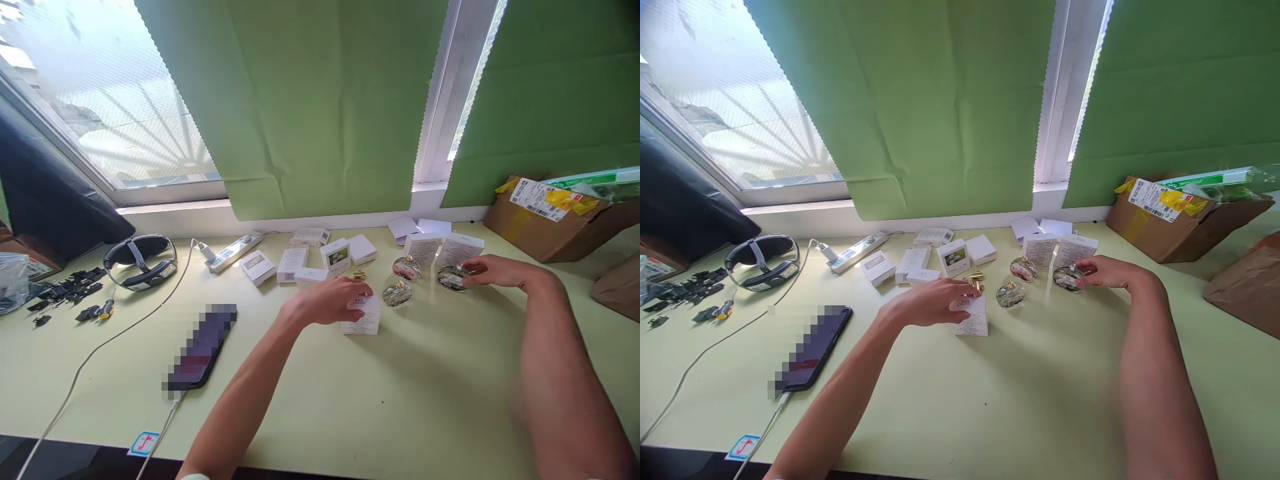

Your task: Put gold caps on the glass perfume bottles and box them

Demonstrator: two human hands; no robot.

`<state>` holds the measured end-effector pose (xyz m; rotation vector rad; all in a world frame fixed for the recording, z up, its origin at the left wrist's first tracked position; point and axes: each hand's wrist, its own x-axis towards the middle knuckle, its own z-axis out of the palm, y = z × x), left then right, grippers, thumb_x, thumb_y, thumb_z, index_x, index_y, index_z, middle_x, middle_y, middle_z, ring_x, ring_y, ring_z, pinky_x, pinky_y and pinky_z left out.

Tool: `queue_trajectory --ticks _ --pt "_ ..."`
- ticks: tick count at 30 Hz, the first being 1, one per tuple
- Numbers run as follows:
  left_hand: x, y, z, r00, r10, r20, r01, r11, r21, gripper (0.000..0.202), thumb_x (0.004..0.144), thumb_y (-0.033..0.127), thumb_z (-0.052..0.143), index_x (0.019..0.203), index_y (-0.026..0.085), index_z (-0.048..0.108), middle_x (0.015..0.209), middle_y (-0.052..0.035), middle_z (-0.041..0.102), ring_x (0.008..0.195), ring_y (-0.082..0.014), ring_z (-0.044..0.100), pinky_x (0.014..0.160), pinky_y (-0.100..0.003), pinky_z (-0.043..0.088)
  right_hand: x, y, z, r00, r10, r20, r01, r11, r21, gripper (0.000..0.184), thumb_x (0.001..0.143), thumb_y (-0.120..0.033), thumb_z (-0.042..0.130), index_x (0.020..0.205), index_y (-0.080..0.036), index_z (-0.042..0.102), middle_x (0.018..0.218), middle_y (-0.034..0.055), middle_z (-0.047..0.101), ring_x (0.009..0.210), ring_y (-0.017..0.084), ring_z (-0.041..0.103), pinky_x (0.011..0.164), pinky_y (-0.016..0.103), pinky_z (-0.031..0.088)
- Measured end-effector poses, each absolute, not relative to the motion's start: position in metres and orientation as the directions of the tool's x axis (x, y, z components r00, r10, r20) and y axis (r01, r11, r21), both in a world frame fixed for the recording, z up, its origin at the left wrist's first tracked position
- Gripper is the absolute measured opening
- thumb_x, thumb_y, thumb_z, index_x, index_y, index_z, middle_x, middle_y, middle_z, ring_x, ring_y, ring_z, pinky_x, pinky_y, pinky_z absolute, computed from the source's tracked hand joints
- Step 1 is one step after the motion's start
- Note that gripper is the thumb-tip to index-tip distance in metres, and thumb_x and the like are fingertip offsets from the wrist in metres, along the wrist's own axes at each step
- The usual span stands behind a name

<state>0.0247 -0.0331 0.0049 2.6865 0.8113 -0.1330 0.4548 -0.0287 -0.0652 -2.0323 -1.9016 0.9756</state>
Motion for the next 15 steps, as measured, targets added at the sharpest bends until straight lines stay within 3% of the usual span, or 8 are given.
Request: queue_trajectory --ticks 4,8,15 --pt "0.021 -0.035 0.010 0.830 0.512 -0.220 0.557 -0.766 0.322 0.046 0.088 0.036 0.058 0.132 0.026 0.051 0.130 -0.0043 0.060 0.114 -0.0231 0.058 0.090 -0.033 0.046 0.447 -0.024 -0.066 -0.075 0.939 -0.336 0.801 -0.144 -0.581 0.076 0.066 -0.059 0.071 0.131 -0.020 0.062 0.137 0.0128 0.060 0.126 0.035 0.054 0.104 0.038 0.043" --pt "0.009 -0.033 0.020 0.793 0.557 -0.244 0.608 -0.709 0.357 0.052 0.085 0.049 0.062 0.131 0.027 0.053 0.129 -0.0030 0.060 0.114 -0.0229 0.057 0.092 -0.032 0.046 0.440 -0.025 -0.059 -0.140 0.923 -0.358 0.789 -0.114 -0.603 0.067 0.066 -0.057 0.072 0.123 -0.022 0.067 0.126 0.0097 0.068 0.119 0.035 0.057 0.101 0.039 0.044" --pt "-0.017 -0.018 0.037 0.648 0.756 0.088 0.676 -0.625 0.391 0.038 0.096 0.049 0.044 0.124 0.026 0.058 0.117 -0.0044 0.065 0.103 -0.0196 0.061 0.086 -0.032 0.048 0.429 -0.051 -0.015 -0.195 0.914 -0.357 0.775 -0.079 -0.627 0.059 0.076 -0.058 0.066 0.126 -0.027 0.064 0.129 0.0056 0.067 0.121 0.034 0.056 0.101 0.039 0.043"
